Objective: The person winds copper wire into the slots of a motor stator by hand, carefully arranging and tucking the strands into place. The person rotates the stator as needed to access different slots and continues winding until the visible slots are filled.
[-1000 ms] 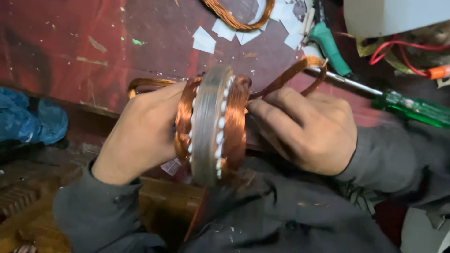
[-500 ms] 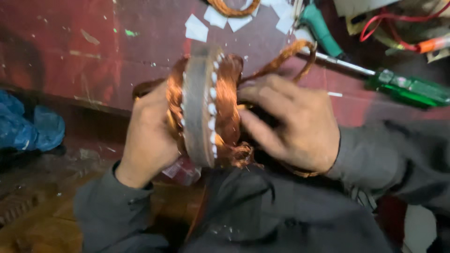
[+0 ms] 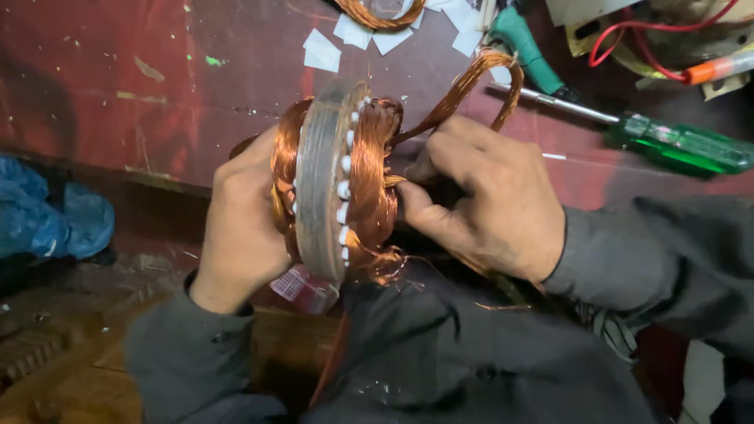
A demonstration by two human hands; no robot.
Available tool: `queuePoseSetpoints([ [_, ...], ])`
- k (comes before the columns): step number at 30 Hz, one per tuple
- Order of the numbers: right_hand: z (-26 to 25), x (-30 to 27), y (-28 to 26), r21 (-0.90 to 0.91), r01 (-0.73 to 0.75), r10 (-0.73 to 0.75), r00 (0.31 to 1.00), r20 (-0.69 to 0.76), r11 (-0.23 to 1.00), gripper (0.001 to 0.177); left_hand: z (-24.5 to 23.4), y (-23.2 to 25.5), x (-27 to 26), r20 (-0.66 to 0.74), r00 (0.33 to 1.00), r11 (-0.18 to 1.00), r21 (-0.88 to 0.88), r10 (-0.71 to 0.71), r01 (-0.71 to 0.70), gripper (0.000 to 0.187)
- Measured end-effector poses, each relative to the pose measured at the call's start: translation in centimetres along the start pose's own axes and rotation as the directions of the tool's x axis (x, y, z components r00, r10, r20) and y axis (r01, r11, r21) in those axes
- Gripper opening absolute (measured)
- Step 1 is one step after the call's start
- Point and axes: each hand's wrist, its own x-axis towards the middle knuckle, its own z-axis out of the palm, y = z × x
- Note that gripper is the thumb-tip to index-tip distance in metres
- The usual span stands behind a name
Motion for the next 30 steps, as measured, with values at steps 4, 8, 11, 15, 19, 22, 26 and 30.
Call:
queuePoseSetpoints([
  [4,0.0,0.4,-0.4,-0.062,0.059,-0.059,0.998,-0.002,0.996,0.021,0.1,-0.1,-0.2,-0.034,0.999,1.0,0.015,-0.003,0.004,0.036],
  [8,0.8,-0.2,-0.3,-0.092,0.036,-0.036,0.999,0.004,0.995,0.025,0.3,-0.4,-0.9,-0.001,1.0,1.0,0.017,-0.025,0.026,0.037],
  [11,0.2,0.3,-0.3,-0.016,0.021,-0.021,1.0,-0.008,1.0,0.019,0.2,0.2,-0.5,-0.018,1.0,0.999,0.035,0.021,-0.02,0.044],
  [15,0.8,0.6,-0.3,0.068,-0.088,0.087,0.996,0.023,0.994,0.019,0.1,0.0,-0.5,-0.013,1.0,1.0,0.02,0.017,-0.016,0.045],
  [19,1.2,0.4,-1.0,0.037,-0.102,0.103,0.994,-0.02,0.994,0.02,0.4,0.3,-0.5,0.012,0.992,0.992,0.003,-0.127,0.127,0.034],
  [22,0.3,1.4,-1.3,0.066,-0.064,0.062,0.998,0.026,0.996,0.021,0.2,0.9,0.1,0.009,0.999,0.999,-0.011,-0.049,0.049,0.032],
  [26,-0.4,1.1,0.0,0.085,0.002,-0.007,0.998,0.06,0.996,0.019,-0.1,0.1,-0.7,-0.056,0.996,0.988,0.144,0.071,-0.063,0.036],
  [30,-0.3,0.0,1.1,0.049,-0.021,0.016,0.995,0.095,0.999,0.019,-0.5,-0.1,-1.2,-0.045,0.998,0.96,0.277,0.042,-0.028,0.029],
])
